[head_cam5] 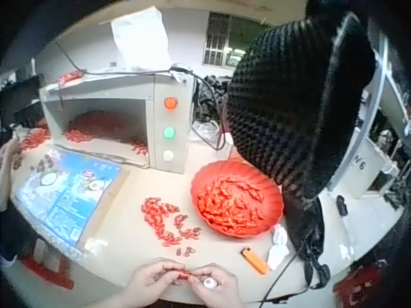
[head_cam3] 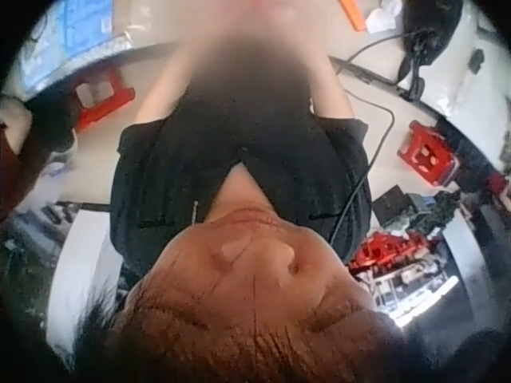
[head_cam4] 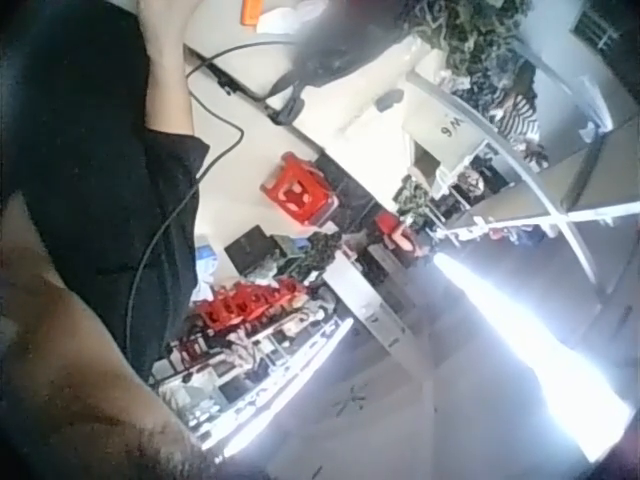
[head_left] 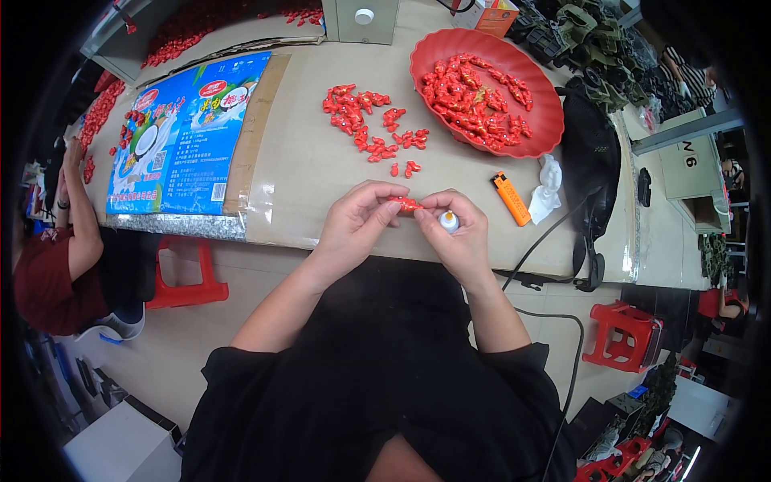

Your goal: The person gathers plastic pieces onto the table, applies glue to them using a glue bottle, and joins the pieces together by hand.

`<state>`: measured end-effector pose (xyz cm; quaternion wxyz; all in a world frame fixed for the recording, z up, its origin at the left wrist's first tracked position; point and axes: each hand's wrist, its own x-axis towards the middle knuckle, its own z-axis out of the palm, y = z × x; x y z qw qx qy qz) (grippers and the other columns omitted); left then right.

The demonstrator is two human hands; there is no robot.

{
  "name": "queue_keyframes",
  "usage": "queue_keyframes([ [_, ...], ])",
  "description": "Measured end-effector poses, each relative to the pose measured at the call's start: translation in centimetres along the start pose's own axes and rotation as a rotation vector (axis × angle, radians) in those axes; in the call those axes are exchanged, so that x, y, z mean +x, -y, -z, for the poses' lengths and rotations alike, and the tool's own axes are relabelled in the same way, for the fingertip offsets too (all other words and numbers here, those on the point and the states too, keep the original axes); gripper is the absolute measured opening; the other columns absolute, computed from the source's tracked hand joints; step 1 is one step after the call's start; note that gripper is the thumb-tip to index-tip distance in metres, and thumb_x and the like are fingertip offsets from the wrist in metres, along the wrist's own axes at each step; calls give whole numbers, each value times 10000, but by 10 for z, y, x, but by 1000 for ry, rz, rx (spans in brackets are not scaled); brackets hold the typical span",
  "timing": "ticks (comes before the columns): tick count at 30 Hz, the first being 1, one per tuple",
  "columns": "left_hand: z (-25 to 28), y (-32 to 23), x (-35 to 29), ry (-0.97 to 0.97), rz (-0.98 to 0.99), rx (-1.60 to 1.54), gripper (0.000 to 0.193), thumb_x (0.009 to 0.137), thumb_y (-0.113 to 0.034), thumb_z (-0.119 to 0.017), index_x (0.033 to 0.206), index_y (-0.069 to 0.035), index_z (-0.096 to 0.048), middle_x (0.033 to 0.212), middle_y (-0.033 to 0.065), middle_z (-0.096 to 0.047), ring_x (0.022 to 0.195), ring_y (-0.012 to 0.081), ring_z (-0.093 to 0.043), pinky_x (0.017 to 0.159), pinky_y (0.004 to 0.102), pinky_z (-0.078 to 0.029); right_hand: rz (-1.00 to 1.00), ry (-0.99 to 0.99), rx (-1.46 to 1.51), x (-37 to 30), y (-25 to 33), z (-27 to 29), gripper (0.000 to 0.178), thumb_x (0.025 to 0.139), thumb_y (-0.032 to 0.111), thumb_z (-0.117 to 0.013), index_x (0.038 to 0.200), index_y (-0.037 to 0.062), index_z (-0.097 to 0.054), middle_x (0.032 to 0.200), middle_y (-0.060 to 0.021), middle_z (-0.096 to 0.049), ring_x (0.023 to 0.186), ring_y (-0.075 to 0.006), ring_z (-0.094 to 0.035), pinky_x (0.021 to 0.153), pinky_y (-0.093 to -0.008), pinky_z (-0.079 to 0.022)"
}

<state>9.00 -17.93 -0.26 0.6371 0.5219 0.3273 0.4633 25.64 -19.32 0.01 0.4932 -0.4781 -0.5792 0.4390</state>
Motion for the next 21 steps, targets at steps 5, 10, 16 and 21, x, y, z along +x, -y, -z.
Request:
queue_keyframes([
  [5, -4, -2, 1, -19, -43, 17, 226, 846, -2, -492, 1066, 21, -539, 988, 51, -478, 827, 86, -529, 726, 220, -469, -20, 19, -59, 2, -2, 0, 98, 750, 4, -607, 838, -19, -569, 767, -3, -536, 674, -39, -480, 600, -171, -380],
  [10, -1, -6, 1, 38, 49, 59, 247, 841, -8, -506, 1086, 25, -530, 1000, 51, -473, 832, 87, -533, 726, 214, -466, 8, 20, -92, 2, 1, 1, 97, 749, 22, -610, 837, -17, -592, 749, 1, -547, 676, -46, -488, 610, -175, -386],
  [16, 2, -3, 5, 60, 102, -42, 248, 845, -13, -504, 1088, 30, -525, 988, 46, -475, 823, 92, -535, 712, 216, -463, -103, -24, -36, 2, 4, -1, 99, 714, 41, -635, 799, 1, -606, 742, -53, -589, 688, -93, -555, 617, -223, -432],
  [21, 2, -7, 5, 78, 142, -7, 252, 847, -14, -499, 1094, 32, -520, 957, 48, -484, 813, 98, -537, 713, 216, -460, -71, 4, -35, 3, 4, 1, 86, 714, 34, -633, 789, 0, -607, 741, -47, -588, 686, -86, -548, 609, -215, -425],
])
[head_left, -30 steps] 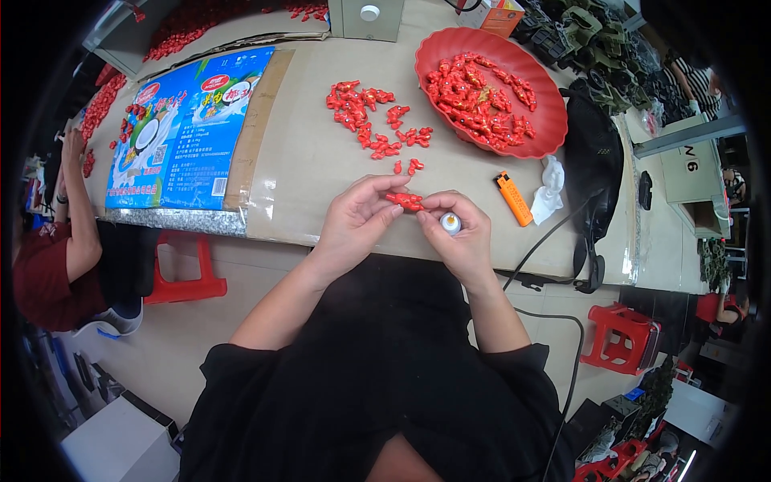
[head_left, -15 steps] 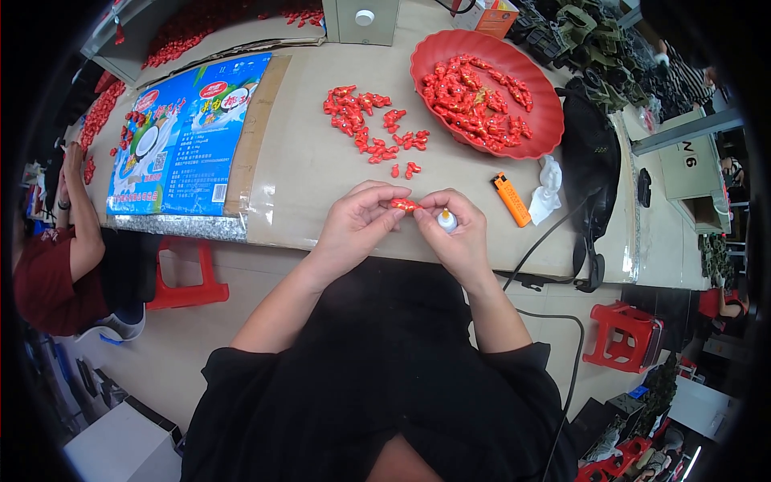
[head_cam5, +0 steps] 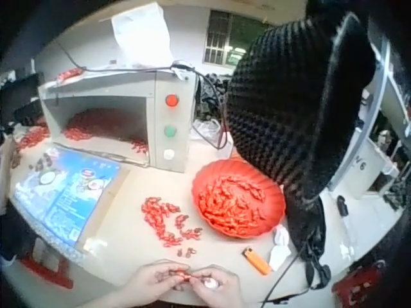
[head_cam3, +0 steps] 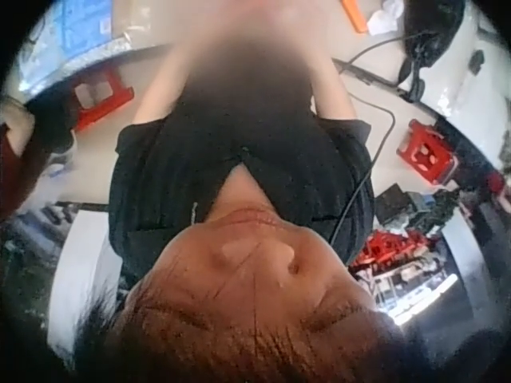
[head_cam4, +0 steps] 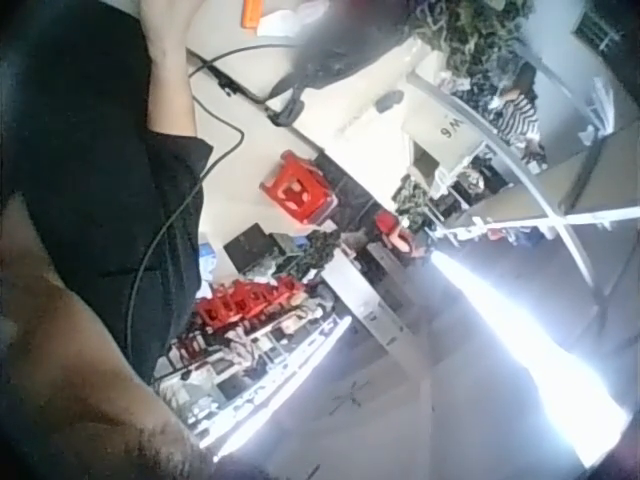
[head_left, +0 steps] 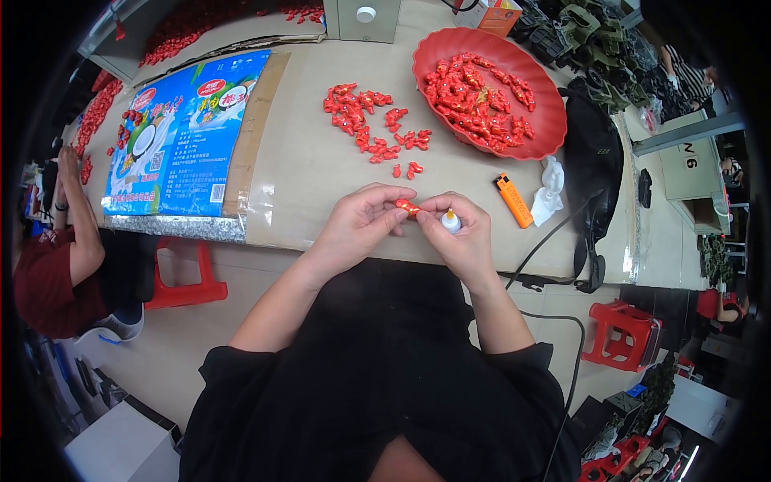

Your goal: The person gathers plastic pieces onto the table, applies glue to them using a glue bottle, and joins the pieces together by hand.

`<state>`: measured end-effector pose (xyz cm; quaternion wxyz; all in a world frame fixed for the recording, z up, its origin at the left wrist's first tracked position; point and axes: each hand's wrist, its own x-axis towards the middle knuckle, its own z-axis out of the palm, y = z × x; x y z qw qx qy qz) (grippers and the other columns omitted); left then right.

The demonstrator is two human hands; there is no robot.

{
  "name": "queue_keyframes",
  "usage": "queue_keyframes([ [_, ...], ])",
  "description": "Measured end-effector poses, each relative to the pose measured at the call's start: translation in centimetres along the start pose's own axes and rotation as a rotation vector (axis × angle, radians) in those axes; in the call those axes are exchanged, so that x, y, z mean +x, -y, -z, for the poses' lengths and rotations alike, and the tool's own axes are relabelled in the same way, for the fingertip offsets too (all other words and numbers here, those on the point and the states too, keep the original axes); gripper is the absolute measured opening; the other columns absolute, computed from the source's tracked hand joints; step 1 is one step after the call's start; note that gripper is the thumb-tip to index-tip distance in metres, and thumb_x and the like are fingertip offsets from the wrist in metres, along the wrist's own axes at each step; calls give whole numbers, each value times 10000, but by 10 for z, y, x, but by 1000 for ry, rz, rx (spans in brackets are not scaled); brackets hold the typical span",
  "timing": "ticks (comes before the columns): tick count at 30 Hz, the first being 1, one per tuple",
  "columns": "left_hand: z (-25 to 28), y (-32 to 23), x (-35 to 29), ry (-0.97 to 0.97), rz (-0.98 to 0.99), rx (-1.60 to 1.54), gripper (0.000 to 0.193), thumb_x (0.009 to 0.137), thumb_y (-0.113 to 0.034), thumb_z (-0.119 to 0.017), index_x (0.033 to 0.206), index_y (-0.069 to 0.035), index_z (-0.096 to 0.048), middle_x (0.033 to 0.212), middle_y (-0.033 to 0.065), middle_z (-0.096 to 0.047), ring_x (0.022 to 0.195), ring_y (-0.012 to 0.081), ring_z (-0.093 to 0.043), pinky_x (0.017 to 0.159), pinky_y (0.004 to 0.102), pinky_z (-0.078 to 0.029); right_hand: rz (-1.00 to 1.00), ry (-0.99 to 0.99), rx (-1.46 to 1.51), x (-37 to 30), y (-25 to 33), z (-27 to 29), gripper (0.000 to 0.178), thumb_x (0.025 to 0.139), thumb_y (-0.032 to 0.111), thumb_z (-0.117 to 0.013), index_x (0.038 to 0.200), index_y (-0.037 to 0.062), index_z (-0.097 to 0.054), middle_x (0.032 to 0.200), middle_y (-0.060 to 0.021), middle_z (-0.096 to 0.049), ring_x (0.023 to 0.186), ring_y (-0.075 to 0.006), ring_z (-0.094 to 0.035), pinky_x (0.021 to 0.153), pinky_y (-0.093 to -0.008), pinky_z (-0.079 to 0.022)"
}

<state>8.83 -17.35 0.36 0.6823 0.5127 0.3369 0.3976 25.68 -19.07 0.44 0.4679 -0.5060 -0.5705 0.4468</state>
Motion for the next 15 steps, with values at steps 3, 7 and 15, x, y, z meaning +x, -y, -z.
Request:
queue_keyframes([
  [3, -1, -1, 0, -4, 9, 1, 257, 846, -11, -497, 1099, 31, -518, 927, 41, -492, 782, 91, -533, 711, 211, -447, -3, 7, 11, 0, 1, 0, 70, 725, 17, -622, 790, -6, -606, 740, -26, -572, 677, -65, -518, 601, -198, -400],
  [7, -1, -1, 0, -12, -3, 1, 257, 847, -7, -494, 1101, 32, -515, 911, 40, -502, 764, 89, -533, 712, 213, -442, 7, 8, -22, 0, 3, -2, 52, 733, -2, -613, 783, -10, -603, 739, -8, -555, 666, -48, -489, 593, -183, -377],
  [15, -2, 0, 1, -13, 6, 41, 243, 852, -1, -482, 1090, 36, -514, 920, 54, -524, 769, 104, -549, 718, 227, -454, 14, 20, -33, 1, 1, -3, 43, 733, -3, -615, 774, -5, -600, 737, -7, -553, 663, -48, -489, 590, -181, -378],
])
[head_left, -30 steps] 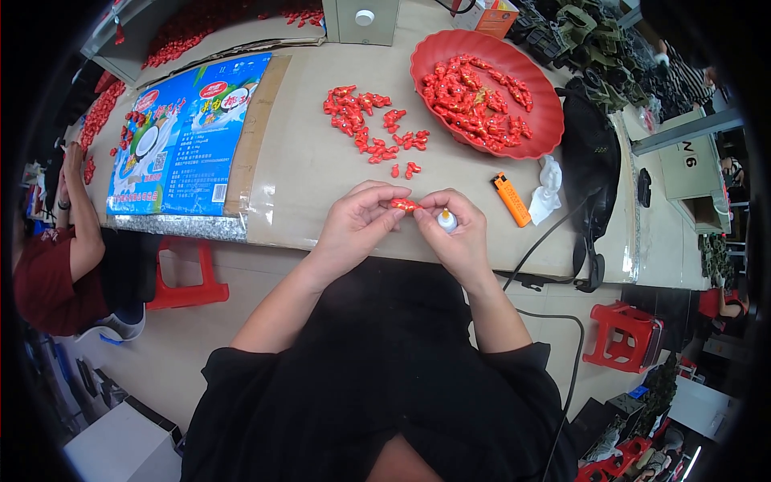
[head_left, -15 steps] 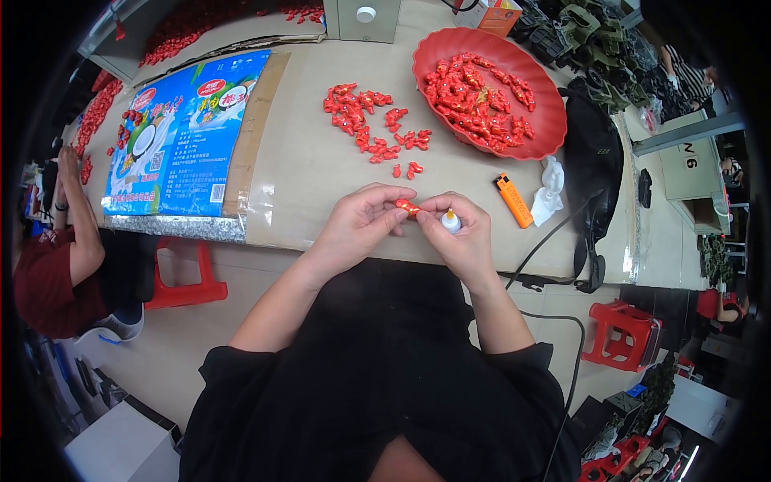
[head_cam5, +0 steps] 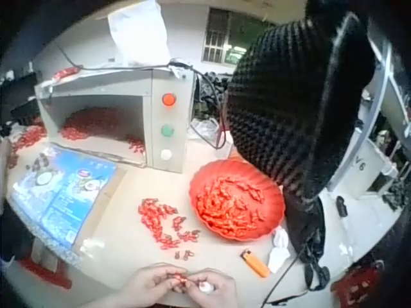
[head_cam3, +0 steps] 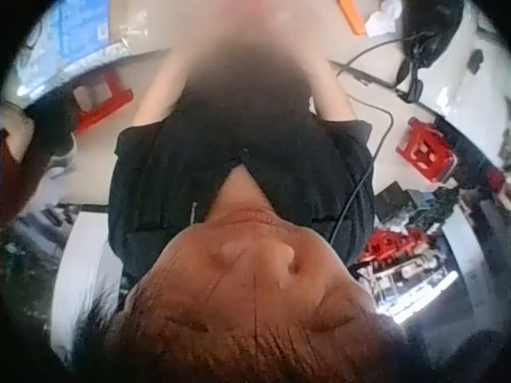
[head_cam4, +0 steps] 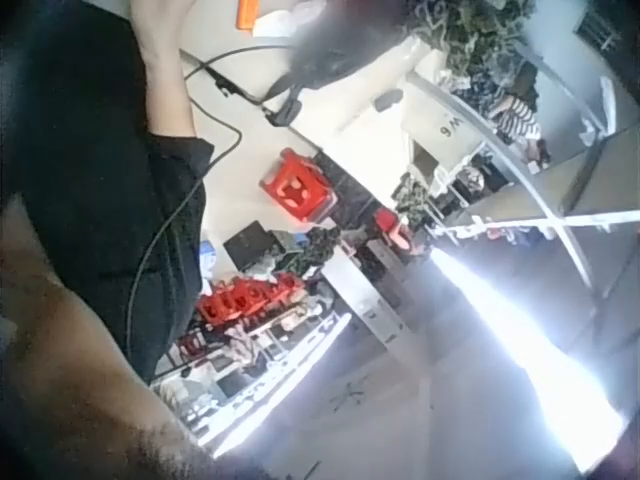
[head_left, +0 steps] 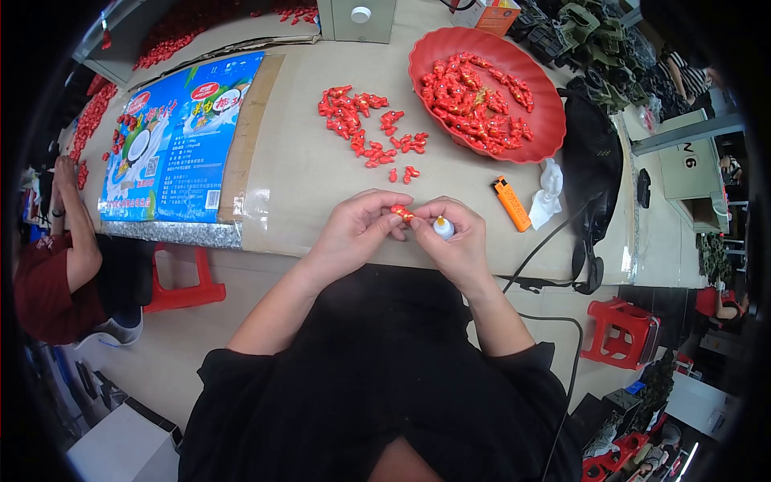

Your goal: The person gathers plastic pieces onto the table, applies glue to them using a glue bottle, and joins the pieces together by hand.

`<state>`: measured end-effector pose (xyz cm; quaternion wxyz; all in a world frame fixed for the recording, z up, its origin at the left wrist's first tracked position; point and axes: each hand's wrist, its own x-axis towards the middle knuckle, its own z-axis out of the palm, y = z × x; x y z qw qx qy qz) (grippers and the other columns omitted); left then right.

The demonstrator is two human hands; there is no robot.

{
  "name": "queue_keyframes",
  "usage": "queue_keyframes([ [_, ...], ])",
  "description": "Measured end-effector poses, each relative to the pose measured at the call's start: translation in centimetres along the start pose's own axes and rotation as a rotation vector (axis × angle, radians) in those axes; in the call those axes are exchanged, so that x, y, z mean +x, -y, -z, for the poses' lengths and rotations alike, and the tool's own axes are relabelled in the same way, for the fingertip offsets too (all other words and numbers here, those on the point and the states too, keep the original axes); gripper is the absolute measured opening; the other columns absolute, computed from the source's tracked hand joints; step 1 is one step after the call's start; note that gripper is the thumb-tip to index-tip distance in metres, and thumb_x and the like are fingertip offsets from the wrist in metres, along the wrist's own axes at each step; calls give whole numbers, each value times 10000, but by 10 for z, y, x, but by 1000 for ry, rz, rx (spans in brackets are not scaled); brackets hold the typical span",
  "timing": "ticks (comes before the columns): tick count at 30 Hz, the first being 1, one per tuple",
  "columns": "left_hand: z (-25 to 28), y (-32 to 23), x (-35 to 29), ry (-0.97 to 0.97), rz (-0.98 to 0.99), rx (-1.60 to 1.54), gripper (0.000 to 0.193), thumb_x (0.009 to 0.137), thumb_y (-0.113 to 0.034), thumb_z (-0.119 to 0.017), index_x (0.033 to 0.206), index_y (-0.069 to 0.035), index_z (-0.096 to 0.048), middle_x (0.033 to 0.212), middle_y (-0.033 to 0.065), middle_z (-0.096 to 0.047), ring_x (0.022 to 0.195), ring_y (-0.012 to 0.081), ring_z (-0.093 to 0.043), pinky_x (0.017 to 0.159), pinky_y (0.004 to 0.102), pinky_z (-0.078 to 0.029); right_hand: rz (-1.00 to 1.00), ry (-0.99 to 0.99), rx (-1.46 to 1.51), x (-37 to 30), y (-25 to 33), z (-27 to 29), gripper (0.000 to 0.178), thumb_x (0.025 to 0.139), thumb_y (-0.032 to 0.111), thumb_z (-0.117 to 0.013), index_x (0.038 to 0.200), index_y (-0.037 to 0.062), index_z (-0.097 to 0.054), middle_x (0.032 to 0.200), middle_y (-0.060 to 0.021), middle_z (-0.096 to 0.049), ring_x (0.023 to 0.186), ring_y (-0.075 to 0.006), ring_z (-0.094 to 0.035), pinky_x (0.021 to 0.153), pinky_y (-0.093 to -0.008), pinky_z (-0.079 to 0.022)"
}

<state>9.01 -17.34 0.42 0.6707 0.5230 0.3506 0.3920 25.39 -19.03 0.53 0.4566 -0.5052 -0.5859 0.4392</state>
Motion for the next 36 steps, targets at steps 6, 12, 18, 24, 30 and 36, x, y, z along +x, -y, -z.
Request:
queue_keyframes([
  [6, -1, -1, 2, -29, 26, -48, 219, 849, -2, -487, 1062, 35, -526, 856, 48, -574, 787, 100, -554, 695, 228, -463, -4, -30, 64, -1, -3, -2, 86, 747, 11, -618, 826, -11, -592, 746, 4, -544, 674, -34, -478, 591, -164, -373],
  [12, -11, -23, 44, -159, -197, 242, 191, 832, -31, -525, 1018, -8, -566, 842, 55, -593, 798, 108, -558, 675, 241, -464, 7, -184, 319, -8, -1, 2, 192, 755, 33, -623, 932, -8, -561, 744, 20, -501, 654, -24, -451, 577, -161, -367],
  [18, -18, -43, 108, -87, -654, 1141, 179, 774, -115, -584, 944, -68, -610, 811, 72, -609, 819, 228, -569, 740, 338, -418, -24, -185, 376, -9, -4, 4, 179, 773, 30, -600, 941, -12, -551, 758, 30, -482, 670, -19, -427, 593, -154, -351],
  [24, -30, -46, 163, 126, -330, 1175, 178, 744, -137, -603, 905, -65, -622, 853, 96, -625, 838, 244, -584, 736, 352, -433, -29, -161, 378, -9, -6, 5, 168, 779, 36, -595, 935, -9, -553, 760, 32, -488, 662, -17, -429, 588, -156, -348],
  [30, -29, -47, 187, 106, -360, 1024, 221, 726, -122, -602, 937, -55, -620, 882, 137, -614, 864, 281, -578, 769, 381, -445, -29, -174, 398, -10, -4, 7, 176, 772, 41, -603, 936, -2, -554, 758, 33, -487, 660, -17, -431, 584, -155, -347],
  [36, 20, -53, 97, -160, -370, 874, 143, 791, -68, -564, 917, -2, -574, 789, 92, -591, 708, 135, -571, 628, 257, -449, 38, -141, 518, -6, -12, 10, 302, 792, 42, -554, 1073, 7, -447, 867, -23, -464, 780, -75, -461, 688, -209, -377],
])
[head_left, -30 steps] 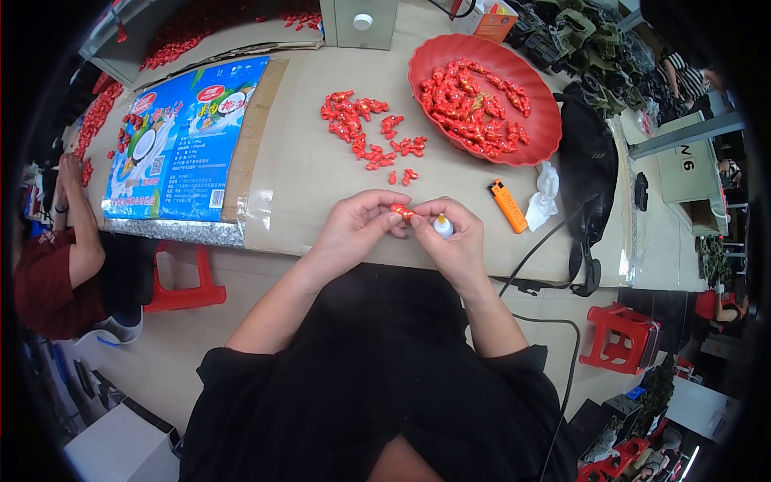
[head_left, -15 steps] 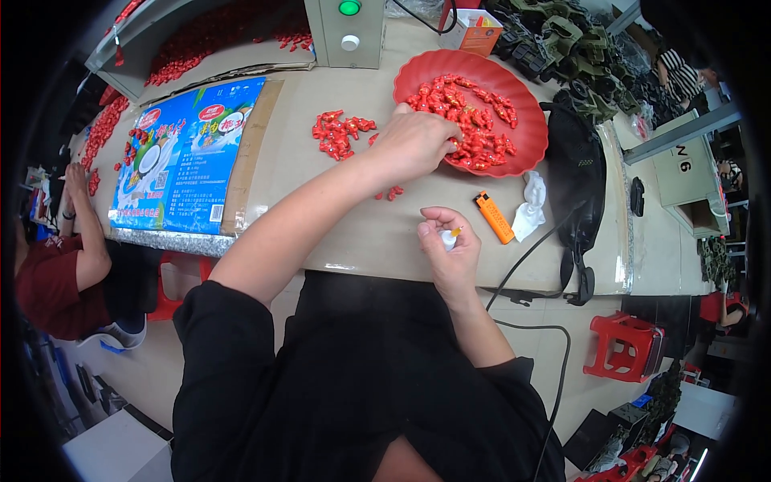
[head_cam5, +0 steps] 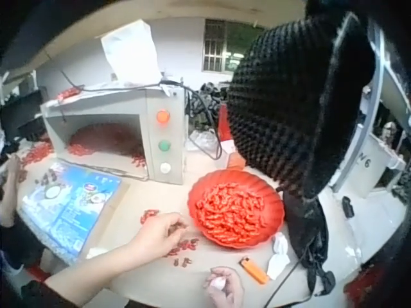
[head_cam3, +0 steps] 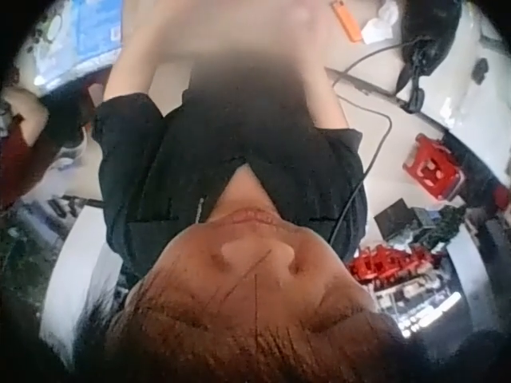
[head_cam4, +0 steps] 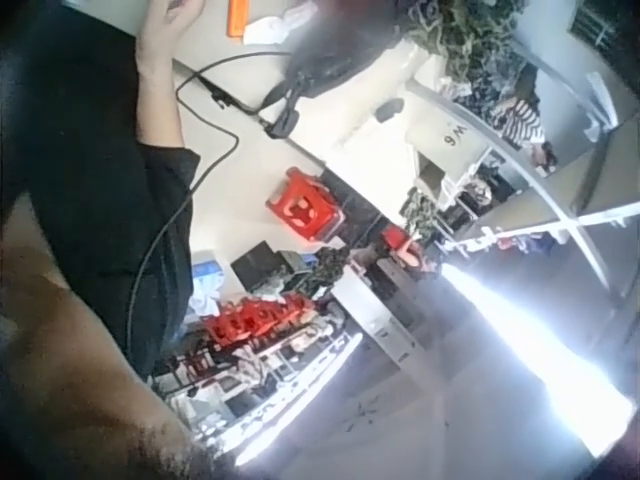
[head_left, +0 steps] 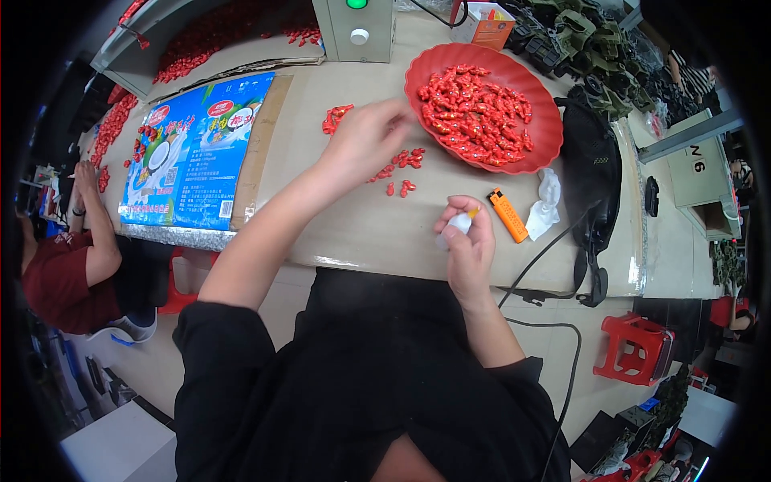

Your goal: The person gathers plastic pieces onto the table, applies glue to them using a glue bottle, and joins the pieces together by hand.

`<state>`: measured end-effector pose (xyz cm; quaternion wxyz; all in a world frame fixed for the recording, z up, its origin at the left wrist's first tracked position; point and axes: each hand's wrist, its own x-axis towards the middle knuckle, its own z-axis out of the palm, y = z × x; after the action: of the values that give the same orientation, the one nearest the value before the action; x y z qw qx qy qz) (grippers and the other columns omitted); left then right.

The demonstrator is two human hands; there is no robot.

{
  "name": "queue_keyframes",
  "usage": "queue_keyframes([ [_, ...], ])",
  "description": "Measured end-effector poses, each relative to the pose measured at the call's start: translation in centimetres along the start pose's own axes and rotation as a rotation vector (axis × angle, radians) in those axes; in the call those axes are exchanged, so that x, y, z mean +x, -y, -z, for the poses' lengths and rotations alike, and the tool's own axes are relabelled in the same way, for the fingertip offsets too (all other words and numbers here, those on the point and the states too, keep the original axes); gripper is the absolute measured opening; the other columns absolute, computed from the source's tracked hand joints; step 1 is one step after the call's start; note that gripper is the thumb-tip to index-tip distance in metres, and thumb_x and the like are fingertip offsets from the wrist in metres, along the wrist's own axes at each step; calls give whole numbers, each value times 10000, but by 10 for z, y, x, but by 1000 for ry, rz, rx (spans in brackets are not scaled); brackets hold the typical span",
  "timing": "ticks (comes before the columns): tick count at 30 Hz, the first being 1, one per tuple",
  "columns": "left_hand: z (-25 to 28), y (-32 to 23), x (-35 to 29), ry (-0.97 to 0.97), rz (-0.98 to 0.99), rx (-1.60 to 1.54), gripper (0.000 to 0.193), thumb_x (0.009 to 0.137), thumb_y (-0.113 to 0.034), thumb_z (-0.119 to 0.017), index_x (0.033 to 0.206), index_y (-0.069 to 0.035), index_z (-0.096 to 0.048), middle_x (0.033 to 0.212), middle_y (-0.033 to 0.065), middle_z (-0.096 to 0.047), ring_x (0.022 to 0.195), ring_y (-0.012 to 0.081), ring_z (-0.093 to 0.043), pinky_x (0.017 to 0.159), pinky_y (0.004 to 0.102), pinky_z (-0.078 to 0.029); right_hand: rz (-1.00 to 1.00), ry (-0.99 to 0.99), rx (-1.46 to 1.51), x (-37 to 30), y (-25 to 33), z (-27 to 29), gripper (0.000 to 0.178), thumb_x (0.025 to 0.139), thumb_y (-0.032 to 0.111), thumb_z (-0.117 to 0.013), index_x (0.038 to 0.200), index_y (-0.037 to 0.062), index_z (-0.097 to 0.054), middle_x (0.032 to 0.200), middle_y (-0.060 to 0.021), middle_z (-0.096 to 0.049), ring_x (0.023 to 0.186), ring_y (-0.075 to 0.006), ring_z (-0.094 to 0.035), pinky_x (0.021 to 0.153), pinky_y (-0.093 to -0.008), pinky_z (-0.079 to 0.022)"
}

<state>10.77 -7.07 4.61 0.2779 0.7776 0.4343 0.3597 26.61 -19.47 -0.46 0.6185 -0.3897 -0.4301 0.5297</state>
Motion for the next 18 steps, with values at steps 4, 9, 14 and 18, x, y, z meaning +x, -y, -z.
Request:
queue_keyframes([
  [4, 11, 7, -61, -26, 179, 1, 131, 783, -14, -548, 913, -4, -559, 820, 81, -566, 694, 116, -547, 612, 239, -437, 52, -31, 165, 2, -1, -1, 348, 812, 53, -510, 1125, 9, -367, 934, -74, -462, 873, -154, -488, 796, -295, -388],
  [9, 31, 41, -68, -318, 155, 165, 204, 753, 49, -505, 936, -25, -552, 877, 130, -535, 774, 251, -551, 677, 321, -448, 30, -65, 95, 1, 1, -5, 344, 811, 52, -528, 1117, 0, -378, 968, -91, -481, 893, -175, -519, 804, -315, -413],
  [14, 33, 53, -52, -204, -161, 311, 251, 756, 3, -547, 1003, -37, -557, 899, 123, -541, 843, 279, -533, 731, 345, -442, 29, -59, 83, 1, 1, -6, 343, 813, 50, -536, 1114, -2, -380, 968, -88, -489, 870, -172, -540, 773, -316, -448],
  [18, 31, 44, -51, -34, -121, 363, 265, 769, -46, -564, 1034, -38, -556, 889, 129, -554, 846, 293, -529, 750, 361, -436, 31, -74, 37, 1, 2, -6, 362, 818, 55, -543, 1142, -15, -398, 943, -73, -503, 845, -153, -543, 760, -308, -461],
])
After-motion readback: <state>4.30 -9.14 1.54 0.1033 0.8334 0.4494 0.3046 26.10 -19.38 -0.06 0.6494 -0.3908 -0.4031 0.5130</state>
